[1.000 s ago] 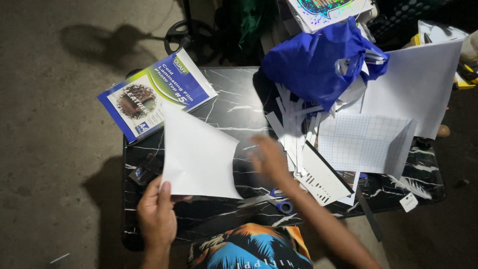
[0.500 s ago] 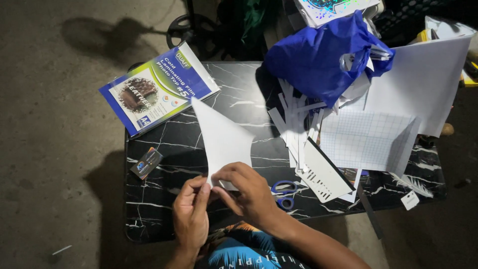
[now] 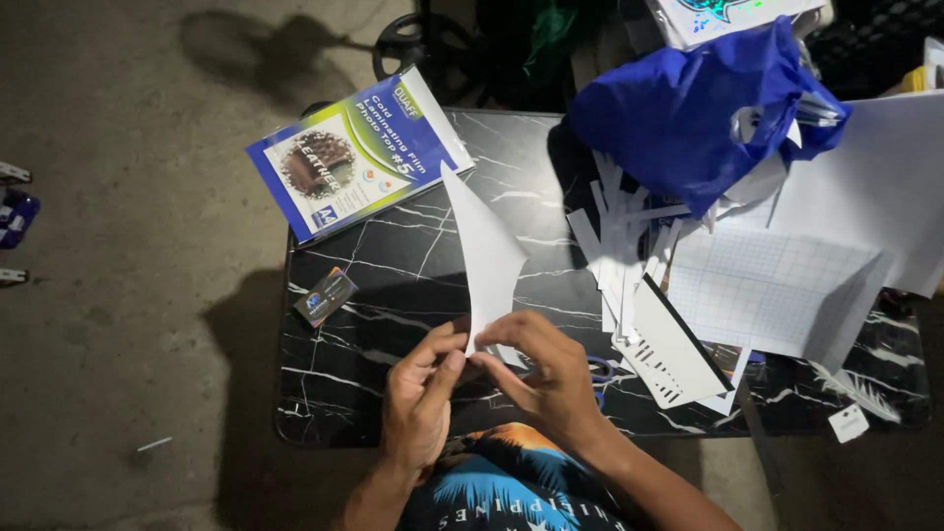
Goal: Cutting printed cards with scissors and preparing cold laminating film for a sheet of cards.
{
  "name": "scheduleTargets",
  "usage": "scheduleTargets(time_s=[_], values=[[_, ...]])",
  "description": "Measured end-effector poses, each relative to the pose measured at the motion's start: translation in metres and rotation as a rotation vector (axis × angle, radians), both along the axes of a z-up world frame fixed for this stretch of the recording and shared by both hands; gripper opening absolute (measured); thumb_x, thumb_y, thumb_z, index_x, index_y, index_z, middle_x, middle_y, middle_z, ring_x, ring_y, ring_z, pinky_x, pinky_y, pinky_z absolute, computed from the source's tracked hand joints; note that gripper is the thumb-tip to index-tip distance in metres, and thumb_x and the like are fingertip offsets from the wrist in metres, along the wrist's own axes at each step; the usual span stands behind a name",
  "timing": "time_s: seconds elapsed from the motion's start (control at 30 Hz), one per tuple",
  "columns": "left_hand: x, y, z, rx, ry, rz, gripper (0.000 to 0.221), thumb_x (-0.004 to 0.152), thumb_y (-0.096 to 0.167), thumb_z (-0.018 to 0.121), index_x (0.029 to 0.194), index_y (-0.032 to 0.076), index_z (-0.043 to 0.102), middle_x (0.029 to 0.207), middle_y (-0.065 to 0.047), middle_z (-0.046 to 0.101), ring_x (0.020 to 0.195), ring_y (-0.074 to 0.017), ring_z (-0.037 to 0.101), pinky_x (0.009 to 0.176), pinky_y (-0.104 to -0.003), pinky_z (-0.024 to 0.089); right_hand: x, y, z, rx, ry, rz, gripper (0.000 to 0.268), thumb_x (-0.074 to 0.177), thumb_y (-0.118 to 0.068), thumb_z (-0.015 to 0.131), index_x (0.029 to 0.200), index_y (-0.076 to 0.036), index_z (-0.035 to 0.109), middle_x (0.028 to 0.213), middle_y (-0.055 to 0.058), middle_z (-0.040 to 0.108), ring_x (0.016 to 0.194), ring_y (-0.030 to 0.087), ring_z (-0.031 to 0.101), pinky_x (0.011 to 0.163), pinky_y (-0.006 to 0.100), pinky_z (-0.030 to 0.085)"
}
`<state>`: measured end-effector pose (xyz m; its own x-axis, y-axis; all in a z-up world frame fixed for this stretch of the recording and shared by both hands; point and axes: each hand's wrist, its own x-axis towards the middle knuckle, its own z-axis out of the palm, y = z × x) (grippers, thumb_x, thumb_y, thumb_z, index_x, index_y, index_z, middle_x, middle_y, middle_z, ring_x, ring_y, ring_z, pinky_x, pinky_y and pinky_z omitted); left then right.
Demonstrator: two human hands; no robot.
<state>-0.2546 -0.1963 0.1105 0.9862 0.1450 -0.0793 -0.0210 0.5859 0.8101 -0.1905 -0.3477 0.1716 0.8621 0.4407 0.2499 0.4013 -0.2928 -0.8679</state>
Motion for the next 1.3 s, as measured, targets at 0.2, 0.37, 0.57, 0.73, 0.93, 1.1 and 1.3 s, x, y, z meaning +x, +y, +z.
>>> scheduleTargets(time_s=[0.2, 0.37, 0.57, 0.73, 0.93, 1.1, 1.3], values=[[0.001, -0.001, -0.003, -0.099, 0.039, -0.014, 0.015, 0.100, 0.003, 0.062, 0.111, -0.005, 0.069, 0.127, -0.013, 0.065, 0.112, -0.0189, 0.063, 0.099, -0.034, 0.051, -0.002, -0.003, 0.001, -0.009, 0.018, 0.021, 0.018, 0.082, -0.004, 0.082, 0.098, -0.005, 0.074, 0.101, 0.009, 0.074, 0.099, 0.020, 0.075, 0.083, 0.030, 0.062], [0.001, -0.001, -0.007, -0.126, 0.068, -0.007, 0.008, 0.098, 0.001, 0.066, 0.105, -0.002, 0.068, 0.122, -0.010, 0.065, 0.105, -0.0158, 0.061, 0.095, -0.032, 0.050, -0.003, -0.005, 0.004, -0.011, 0.033, 0.044, 0.018, 0.082, -0.003, 0.082, 0.099, -0.004, 0.074, 0.101, 0.009, 0.075, 0.104, 0.023, 0.075, 0.088, 0.032, 0.062], [0.004, -0.001, -0.007, -0.119, 0.091, 0.001, 0.005, 0.095, 0.002, 0.071, 0.099, -0.001, 0.069, 0.114, -0.007, 0.065, 0.101, -0.0145, 0.061, 0.094, -0.030, 0.050, -0.002, -0.006, 0.006, 0.005, 0.051, 0.054, 0.018, 0.084, -0.002, 0.080, 0.100, -0.003, 0.075, 0.101, 0.010, 0.075, 0.103, 0.024, 0.076, 0.092, 0.035, 0.061], [0.006, -0.001, -0.005, -0.097, 0.113, 0.002, 0.002, 0.093, 0.002, 0.072, 0.094, 0.001, 0.070, 0.107, -0.006, 0.065, 0.098, -0.0141, 0.062, 0.092, -0.031, 0.052, -0.001, -0.007, 0.001, 0.008, 0.067, 0.054, 0.016, 0.083, -0.003, 0.081, 0.099, -0.003, 0.076, 0.100, 0.010, 0.077, 0.102, 0.023, 0.076, 0.087, 0.033, 0.061], [0.007, -0.004, 0.001, -0.005, 0.077, 0.018, 0.003, 0.093, 0.002, 0.071, 0.095, 0.000, 0.070, 0.118, -0.008, 0.068, 0.099, -0.0136, 0.063, 0.090, -0.029, 0.052, 0.001, -0.013, -0.014, 0.021, 0.156, 0.061, 0.012, 0.085, -0.008, 0.079, 0.096, -0.006, 0.078, 0.099, 0.009, 0.078, 0.097, 0.019, 0.077, 0.082, 0.031, 0.062], [0.006, -0.004, -0.004, 0.038, 0.107, 0.004, 0.004, 0.093, 0.005, 0.072, 0.093, 0.001, 0.070, 0.120, -0.007, 0.066, 0.099, -0.0134, 0.063, 0.089, -0.027, 0.052, 0.004, -0.017, -0.025, 0.009, 0.131, 0.074, 0.010, 0.085, -0.009, 0.078, 0.096, -0.008, 0.078, 0.098, 0.006, 0.078, 0.097, 0.018, 0.077, 0.084, 0.031, 0.060], [0.004, -0.005, -0.007, 0.040, 0.183, -0.003, 0.009, 0.091, 0.008, 0.075, 0.093, 0.000, 0.072, 0.118, -0.004, 0.063, 0.095, -0.0145, 0.062, 0.085, -0.029, 0.052, 0.007, -0.018, -0.016, -0.013, 0.177, 0.086, 0.012, 0.086, -0.008, 0.076, 0.098, -0.008, 0.077, 0.099, 0.006, 0.078, 0.094, 0.017, 0.077, 0.082, 0.032, 0.060]])
